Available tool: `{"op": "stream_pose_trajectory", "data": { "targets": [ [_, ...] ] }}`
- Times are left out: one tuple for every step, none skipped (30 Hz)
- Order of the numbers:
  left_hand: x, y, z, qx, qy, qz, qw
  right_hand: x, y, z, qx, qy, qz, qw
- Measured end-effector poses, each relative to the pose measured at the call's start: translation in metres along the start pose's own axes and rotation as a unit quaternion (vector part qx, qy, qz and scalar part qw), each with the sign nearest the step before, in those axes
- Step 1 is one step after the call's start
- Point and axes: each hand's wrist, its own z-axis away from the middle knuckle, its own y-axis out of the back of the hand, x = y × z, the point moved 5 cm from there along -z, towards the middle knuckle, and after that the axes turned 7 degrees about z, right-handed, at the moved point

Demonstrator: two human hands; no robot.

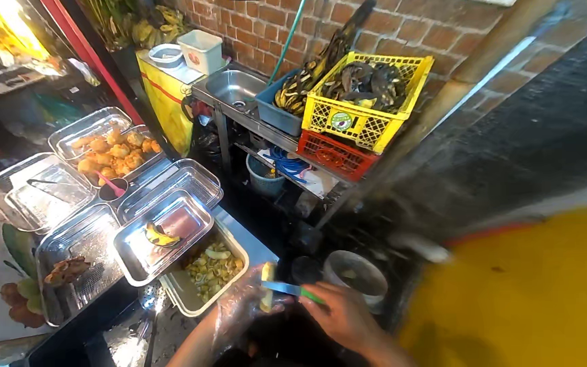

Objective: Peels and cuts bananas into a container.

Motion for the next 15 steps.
{"op": "stream_pose_trajectory", "data": {
  "targets": [
    [0.001, 0.000, 0.000, 0.004, -0.002, -0.006, 1.000, -0.001, 0.000, 0.002, -0.027, -0.004, -0.031, 0.999],
    [0.002, 0.000, 0.000, 0.004, -0.005, -0.012, 1.000, -0.003, 0.000, 0.004, -0.053, -0.011, -0.059, 0.997],
    [0.003, 0.000, -0.001, -0.003, -0.009, -0.017, 1.000, -0.003, -0.001, 0.005, -0.073, -0.019, -0.082, 0.994],
    [0.003, -0.001, -0.001, -0.016, -0.011, -0.020, 1.000, -0.003, -0.001, 0.006, -0.083, -0.026, -0.097, 0.991],
    [0.003, -0.002, -0.002, -0.030, -0.014, -0.017, 0.999, -0.001, -0.002, 0.006, -0.086, -0.030, -0.102, 0.991],
    [0.004, -0.004, -0.002, -0.041, -0.014, -0.011, 0.999, 0.000, -0.001, 0.005, -0.084, -0.033, -0.100, 0.991],
    [0.004, -0.005, -0.002, -0.044, -0.011, -0.008, 0.999, 0.001, -0.001, 0.004, -0.078, -0.034, -0.093, 0.992],
    [0.004, -0.006, -0.003, -0.046, -0.007, -0.008, 0.999, 0.001, 0.001, 0.003, -0.071, -0.033, -0.082, 0.994],
    [0.004, -0.007, -0.004, -0.047, -0.003, -0.011, 0.999, 0.001, 0.002, 0.002, -0.064, -0.032, -0.071, 0.995],
    [0.004, -0.007, -0.005, -0.049, 0.000, -0.016, 0.999, 0.002, 0.003, 0.001, -0.058, -0.031, -0.062, 0.996],
    [0.004, -0.008, -0.007, -0.048, 0.005, -0.021, 0.999, 0.004, 0.004, 0.001, -0.049, -0.029, -0.051, 0.997],
    [0.005, -0.010, -0.008, -0.045, 0.009, -0.025, 0.999, 0.006, 0.005, 0.000, -0.034, -0.024, -0.037, 0.998],
    [0.005, -0.012, -0.010, -0.039, 0.013, -0.029, 0.999, 0.008, 0.006, -0.001, -0.017, -0.018, -0.023, 0.999],
    [0.006, -0.015, -0.012, -0.034, 0.016, -0.032, 0.999, 0.010, 0.008, -0.002, -0.004, -0.014, -0.009, 1.000],
    [0.007, -0.018, -0.014, -0.031, 0.019, -0.037, 0.999, 0.013, 0.010, -0.003, 0.009, -0.010, 0.004, 1.000]
  ]
}}
